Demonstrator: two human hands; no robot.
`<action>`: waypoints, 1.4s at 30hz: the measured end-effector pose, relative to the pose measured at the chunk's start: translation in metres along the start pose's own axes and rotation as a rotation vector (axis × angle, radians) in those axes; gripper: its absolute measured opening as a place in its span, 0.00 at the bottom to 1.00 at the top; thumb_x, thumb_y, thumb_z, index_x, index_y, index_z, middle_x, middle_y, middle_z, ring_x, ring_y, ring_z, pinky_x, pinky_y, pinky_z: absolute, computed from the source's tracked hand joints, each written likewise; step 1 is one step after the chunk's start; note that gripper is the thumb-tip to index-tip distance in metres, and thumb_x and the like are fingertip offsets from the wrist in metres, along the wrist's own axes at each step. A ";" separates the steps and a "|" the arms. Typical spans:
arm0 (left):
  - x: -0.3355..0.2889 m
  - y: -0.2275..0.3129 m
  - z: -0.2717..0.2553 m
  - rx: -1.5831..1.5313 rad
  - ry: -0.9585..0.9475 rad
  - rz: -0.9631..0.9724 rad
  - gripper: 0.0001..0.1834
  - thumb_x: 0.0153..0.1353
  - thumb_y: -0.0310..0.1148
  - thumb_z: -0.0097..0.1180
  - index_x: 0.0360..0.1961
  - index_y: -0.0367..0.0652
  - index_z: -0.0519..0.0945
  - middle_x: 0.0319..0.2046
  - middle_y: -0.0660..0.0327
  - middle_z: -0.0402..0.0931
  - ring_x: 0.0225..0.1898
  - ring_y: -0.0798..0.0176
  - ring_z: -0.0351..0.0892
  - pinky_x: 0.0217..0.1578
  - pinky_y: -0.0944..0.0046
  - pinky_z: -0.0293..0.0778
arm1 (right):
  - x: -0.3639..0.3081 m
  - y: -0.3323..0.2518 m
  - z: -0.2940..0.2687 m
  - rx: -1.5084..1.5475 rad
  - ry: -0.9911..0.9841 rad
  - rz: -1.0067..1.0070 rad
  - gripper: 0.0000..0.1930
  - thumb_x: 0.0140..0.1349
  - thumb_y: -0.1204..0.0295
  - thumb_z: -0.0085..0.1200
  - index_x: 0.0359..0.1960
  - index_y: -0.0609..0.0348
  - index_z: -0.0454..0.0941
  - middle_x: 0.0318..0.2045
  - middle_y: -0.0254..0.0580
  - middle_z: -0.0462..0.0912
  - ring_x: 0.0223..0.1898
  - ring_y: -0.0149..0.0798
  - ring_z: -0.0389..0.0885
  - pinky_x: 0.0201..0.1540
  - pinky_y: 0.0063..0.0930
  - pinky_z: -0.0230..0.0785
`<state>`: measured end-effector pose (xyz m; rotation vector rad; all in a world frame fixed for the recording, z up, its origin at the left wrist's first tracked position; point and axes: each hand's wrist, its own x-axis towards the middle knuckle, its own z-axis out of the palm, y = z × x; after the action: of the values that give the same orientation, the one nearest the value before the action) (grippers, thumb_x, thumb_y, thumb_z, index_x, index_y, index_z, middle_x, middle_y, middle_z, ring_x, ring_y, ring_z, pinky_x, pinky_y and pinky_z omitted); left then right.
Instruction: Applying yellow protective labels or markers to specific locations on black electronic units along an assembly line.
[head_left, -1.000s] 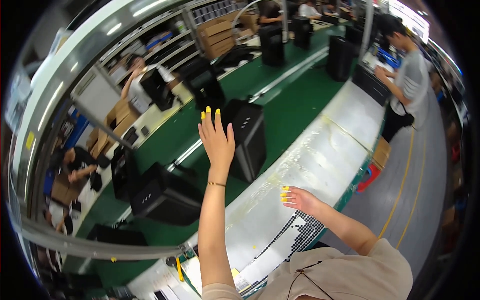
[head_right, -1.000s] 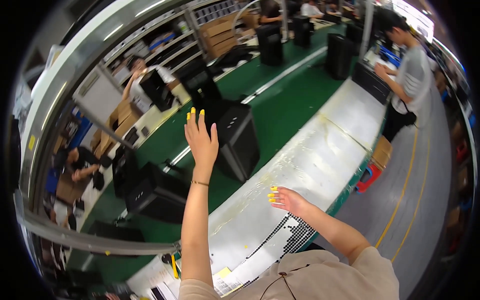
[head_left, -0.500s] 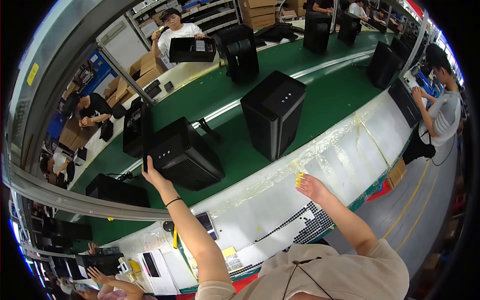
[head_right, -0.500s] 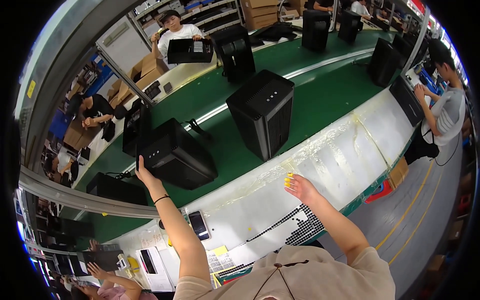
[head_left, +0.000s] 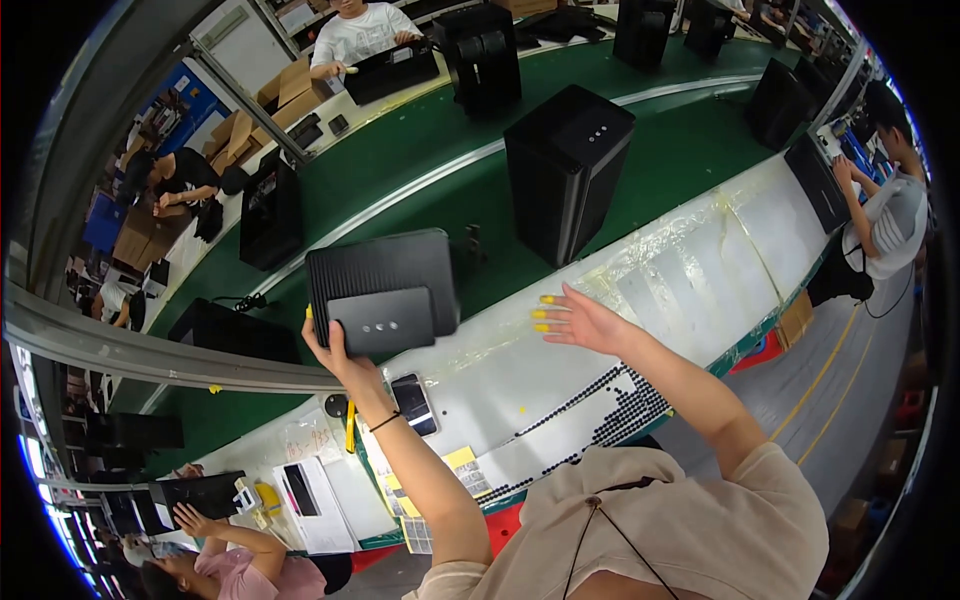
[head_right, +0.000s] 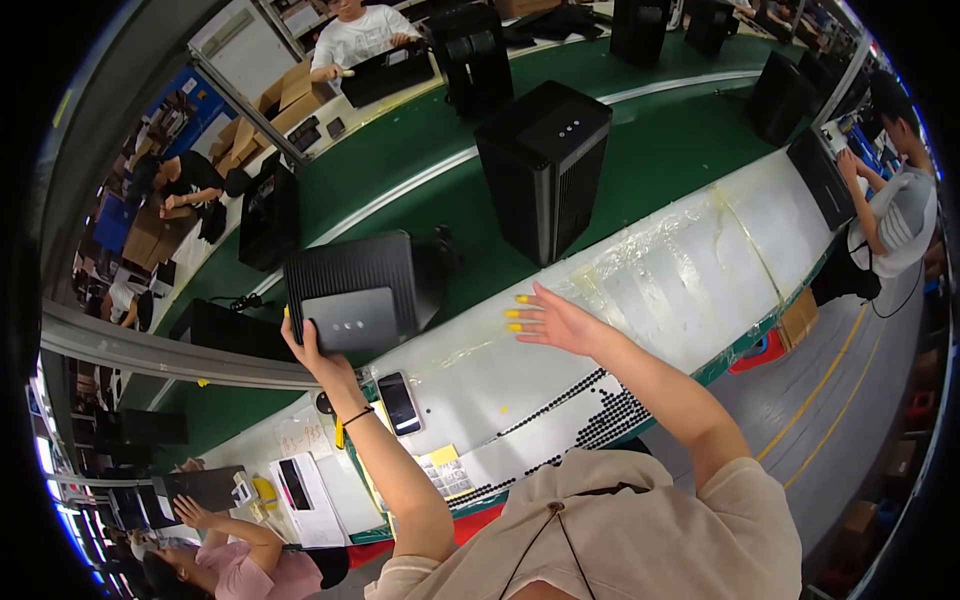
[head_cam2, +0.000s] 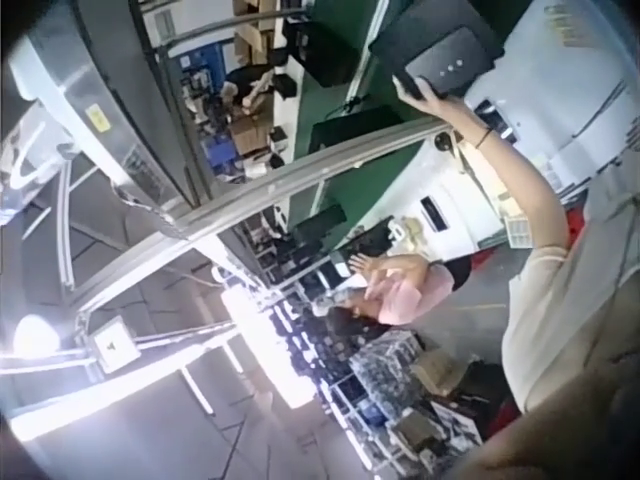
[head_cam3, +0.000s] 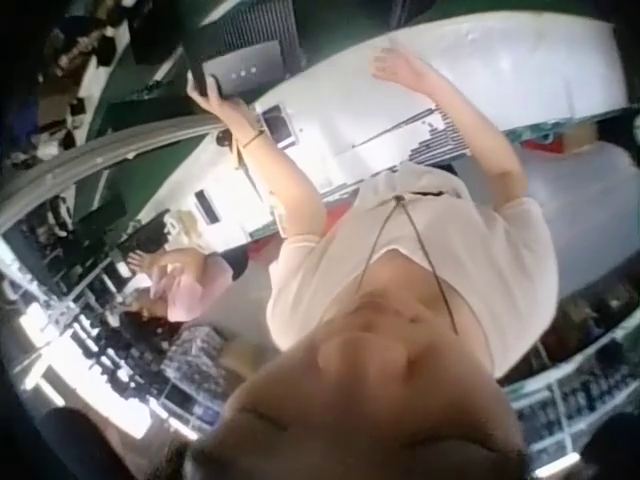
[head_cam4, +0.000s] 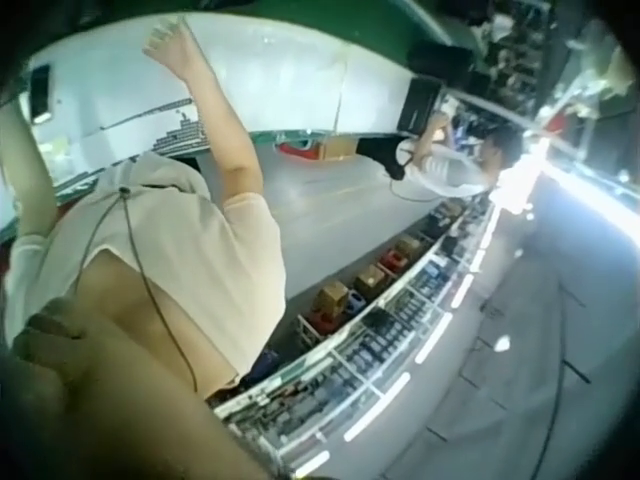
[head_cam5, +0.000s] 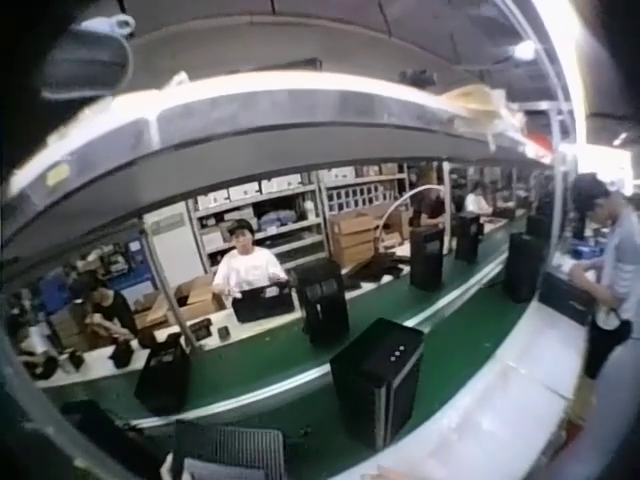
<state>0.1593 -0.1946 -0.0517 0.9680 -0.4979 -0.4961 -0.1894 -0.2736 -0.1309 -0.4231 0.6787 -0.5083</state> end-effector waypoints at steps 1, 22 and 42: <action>-0.010 0.001 -0.002 0.005 -0.105 0.012 0.26 0.58 0.32 0.59 0.57 0.46 0.67 0.48 0.57 0.74 0.49 0.60 0.73 0.51 0.63 0.70 | 0.003 -0.002 0.010 0.090 -0.044 0.025 0.36 0.66 0.44 0.43 0.65 0.60 0.57 0.59 0.49 0.69 0.59 0.46 0.70 0.63 0.44 0.63; -0.185 -0.035 -0.038 -0.050 -0.352 -0.656 0.45 0.50 0.35 0.59 0.69 0.45 0.52 0.61 0.53 0.61 0.62 0.53 0.63 0.60 0.59 0.63 | -0.008 0.084 -0.016 -0.141 0.125 0.058 0.39 0.64 0.39 0.40 0.68 0.55 0.58 0.67 0.45 0.61 0.66 0.45 0.61 0.67 0.39 0.52; -0.231 -0.049 -0.053 0.759 -0.701 -0.296 0.56 0.43 0.37 0.72 0.68 0.40 0.49 0.66 0.48 0.50 0.67 0.47 0.54 0.64 0.54 0.57 | -0.017 0.064 -0.040 -0.203 0.135 -0.172 0.17 0.63 0.64 0.48 0.48 0.64 0.73 0.43 0.45 0.78 0.43 0.38 0.77 0.45 0.32 0.72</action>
<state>0.0023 -0.0459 -0.1596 1.6070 -1.2384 -0.9577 -0.2087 -0.2212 -0.1849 -0.6460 0.8322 -0.6376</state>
